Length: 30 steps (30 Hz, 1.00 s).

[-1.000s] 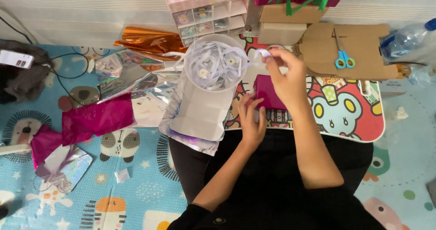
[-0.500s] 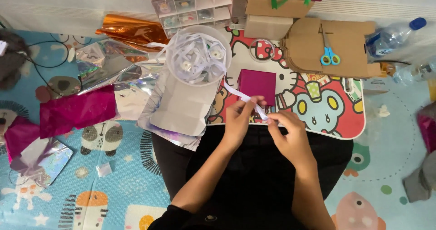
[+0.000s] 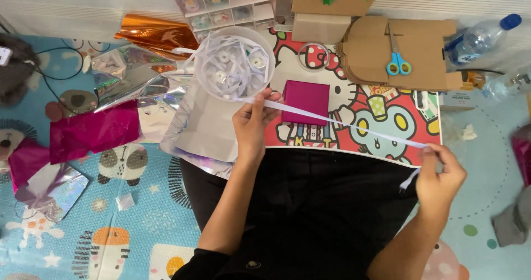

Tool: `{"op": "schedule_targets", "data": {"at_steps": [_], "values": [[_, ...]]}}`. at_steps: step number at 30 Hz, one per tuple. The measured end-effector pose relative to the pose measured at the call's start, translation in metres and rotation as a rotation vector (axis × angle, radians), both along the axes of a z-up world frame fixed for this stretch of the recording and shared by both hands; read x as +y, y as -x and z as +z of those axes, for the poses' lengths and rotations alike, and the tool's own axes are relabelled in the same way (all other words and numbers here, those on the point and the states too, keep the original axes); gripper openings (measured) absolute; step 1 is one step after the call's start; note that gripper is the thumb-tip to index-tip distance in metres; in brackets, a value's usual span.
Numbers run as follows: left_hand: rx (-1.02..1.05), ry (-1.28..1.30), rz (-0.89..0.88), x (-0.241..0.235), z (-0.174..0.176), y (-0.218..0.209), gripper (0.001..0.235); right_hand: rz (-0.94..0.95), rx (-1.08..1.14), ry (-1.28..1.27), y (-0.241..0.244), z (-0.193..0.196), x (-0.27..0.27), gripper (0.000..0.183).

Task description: Tying a ribbon around a small gift box and folding a cardboard template to assemble a box.

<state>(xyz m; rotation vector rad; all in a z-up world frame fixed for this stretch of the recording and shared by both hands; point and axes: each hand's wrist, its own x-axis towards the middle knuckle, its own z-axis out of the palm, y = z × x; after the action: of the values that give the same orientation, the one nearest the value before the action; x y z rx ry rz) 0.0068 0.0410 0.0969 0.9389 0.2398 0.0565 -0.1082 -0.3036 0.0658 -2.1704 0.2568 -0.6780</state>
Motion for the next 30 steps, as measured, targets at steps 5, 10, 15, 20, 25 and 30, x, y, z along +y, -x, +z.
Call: {"op": "schedule_targets", "data": {"at_steps": [5,10,15,20,25,30], "values": [[0.007,-0.007,0.049,0.012,0.005,-0.003,0.039,-0.021,-0.103,0.023,0.007,-0.017,-0.053,0.021],[0.022,-0.028,0.131,0.031,0.020,-0.005,0.034,-0.076,-0.118,0.027,0.008,-0.017,-0.078,0.021],[0.034,-0.044,0.256,0.055,0.020,-0.009,0.033,-0.107,-0.140,0.151,-0.003,-0.016,-0.092,0.025],[0.011,-0.077,0.360,0.075,0.022,-0.006,0.026,-0.111,-0.197,0.216,-0.029,-0.022,-0.102,0.020],[-0.011,-0.068,0.390,0.071,0.017,0.004,0.027,-0.075,-0.313,0.488,-0.041,0.020,-0.003,0.048],[0.032,-0.123,0.339,0.044,0.003,0.009,0.021,0.467,0.284,-0.482,-0.019,0.025,0.166,0.015]]}}
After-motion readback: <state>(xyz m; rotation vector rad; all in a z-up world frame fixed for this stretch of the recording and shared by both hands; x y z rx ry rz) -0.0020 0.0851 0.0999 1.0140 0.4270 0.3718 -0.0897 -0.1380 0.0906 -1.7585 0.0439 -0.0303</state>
